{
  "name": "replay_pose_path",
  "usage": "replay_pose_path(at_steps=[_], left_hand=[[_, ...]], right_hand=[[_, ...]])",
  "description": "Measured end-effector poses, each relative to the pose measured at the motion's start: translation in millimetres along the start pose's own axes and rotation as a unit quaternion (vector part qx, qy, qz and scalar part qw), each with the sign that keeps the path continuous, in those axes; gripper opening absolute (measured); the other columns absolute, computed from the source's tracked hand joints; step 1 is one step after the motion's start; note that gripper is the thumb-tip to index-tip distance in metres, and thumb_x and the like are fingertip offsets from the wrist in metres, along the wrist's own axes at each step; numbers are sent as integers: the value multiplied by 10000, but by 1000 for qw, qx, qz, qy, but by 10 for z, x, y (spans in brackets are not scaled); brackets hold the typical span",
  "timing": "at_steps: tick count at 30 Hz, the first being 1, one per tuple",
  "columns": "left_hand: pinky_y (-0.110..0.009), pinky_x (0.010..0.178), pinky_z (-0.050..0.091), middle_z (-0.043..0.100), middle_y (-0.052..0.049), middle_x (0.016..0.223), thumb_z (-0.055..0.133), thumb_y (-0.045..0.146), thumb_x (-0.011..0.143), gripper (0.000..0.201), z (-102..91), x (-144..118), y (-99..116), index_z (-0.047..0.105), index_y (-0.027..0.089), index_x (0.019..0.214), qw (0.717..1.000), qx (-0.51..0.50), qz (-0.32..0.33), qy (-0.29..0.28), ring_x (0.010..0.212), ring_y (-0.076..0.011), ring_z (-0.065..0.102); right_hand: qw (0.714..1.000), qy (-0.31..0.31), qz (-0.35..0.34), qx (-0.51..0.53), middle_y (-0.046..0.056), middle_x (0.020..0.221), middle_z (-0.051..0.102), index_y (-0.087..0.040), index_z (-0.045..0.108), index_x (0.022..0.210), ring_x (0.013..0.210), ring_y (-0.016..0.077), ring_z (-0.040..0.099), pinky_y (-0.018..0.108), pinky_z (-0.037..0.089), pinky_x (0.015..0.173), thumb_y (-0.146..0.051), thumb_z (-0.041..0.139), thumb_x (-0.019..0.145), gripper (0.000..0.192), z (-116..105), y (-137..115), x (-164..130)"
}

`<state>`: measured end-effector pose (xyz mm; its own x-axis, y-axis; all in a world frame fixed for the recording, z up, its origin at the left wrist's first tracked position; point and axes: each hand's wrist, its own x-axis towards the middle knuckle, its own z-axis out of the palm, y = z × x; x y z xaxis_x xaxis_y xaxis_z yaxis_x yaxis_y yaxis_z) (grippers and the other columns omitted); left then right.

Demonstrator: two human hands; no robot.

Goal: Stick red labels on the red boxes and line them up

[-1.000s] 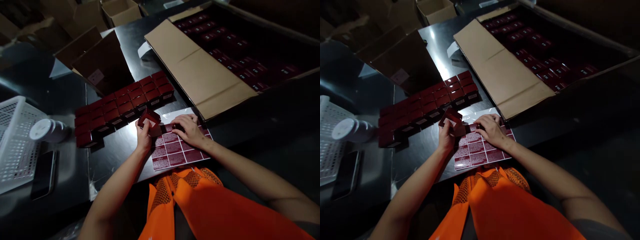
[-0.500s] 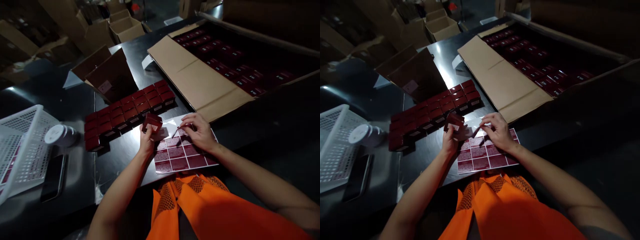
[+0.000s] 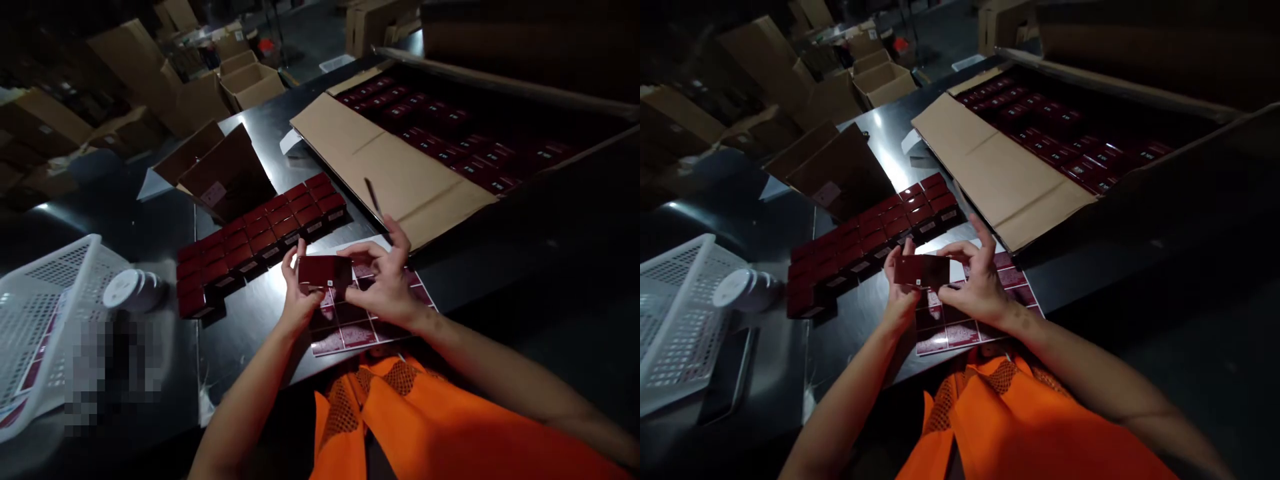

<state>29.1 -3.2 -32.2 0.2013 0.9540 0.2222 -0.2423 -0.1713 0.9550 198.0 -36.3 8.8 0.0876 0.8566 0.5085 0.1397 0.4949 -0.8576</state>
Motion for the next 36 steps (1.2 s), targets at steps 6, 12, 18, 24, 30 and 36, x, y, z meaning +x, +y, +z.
replay_pose_path(at_steps=[6, 12, 18, 24, 30, 36], left_hand=[[-396, 944, 554, 648, -134, 1310, 938, 394, 569, 877, -120, 12, 134, 553, 303, 1351, 971, 203, 92, -82, 1173, -284, 652], [-341, 828, 584, 749, -82, 1067, 894, 335, 655, 482, -65, -47, 198, 719, 257, 1097, 962, 254, 92, -47, 983, -234, 711], [-353, 859, 575, 754, -59, 1035, 863, 305, 704, 423, -41, -14, 271, 708, 256, 1094, 949, 277, 140, -63, 957, -210, 707], [-340, 842, 572, 754, -58, 1013, 840, 251, 723, 401, -32, -22, 299, 693, 242, 1096, 937, 295, 182, -52, 945, -199, 702], [-349, 846, 575, 748, -51, 1015, 810, 246, 749, 382, -37, -30, 303, 680, 241, 1109, 932, 299, 197, -53, 951, -200, 701], [-348, 860, 569, 748, -57, 1019, 803, 249, 762, 369, -38, -36, 307, 677, 233, 1107, 929, 309, 195, -58, 967, -202, 700]], right_hand=[[983, -121, -83, -109, 83, 1169, 622, -305, 73, 1506, 1024, 225, 673, 391, 606, 883, -135, 703, 815, 950, -224, -97, 9], [978, -27, -85, -191, 77, 1367, 534, -316, 628, 1219, 1250, 316, 554, 524, 465, 1098, -242, 834, 787, 484, -412, -366, 103], [986, 9, 154, -59, 12, 802, 740, -262, 767, 867, 703, 207, 709, 336, 617, 678, -363, 841, 794, 145, -364, -459, 140], [969, -18, 244, -13, 24, 783, 759, -232, 782, 769, 680, 190, 712, 287, 610, 643, -397, 861, 737, 185, -179, -327, 121], [970, -11, 241, -31, 20, 789, 767, -236, 796, 778, 686, 200, 723, 287, 609, 640, -347, 851, 750, 126, -130, -315, 110], [971, -13, 235, -44, 4, 781, 768, -250, 799, 784, 676, 187, 724, 270, 603, 637, -290, 837, 764, 58, -121, -305, 103]])
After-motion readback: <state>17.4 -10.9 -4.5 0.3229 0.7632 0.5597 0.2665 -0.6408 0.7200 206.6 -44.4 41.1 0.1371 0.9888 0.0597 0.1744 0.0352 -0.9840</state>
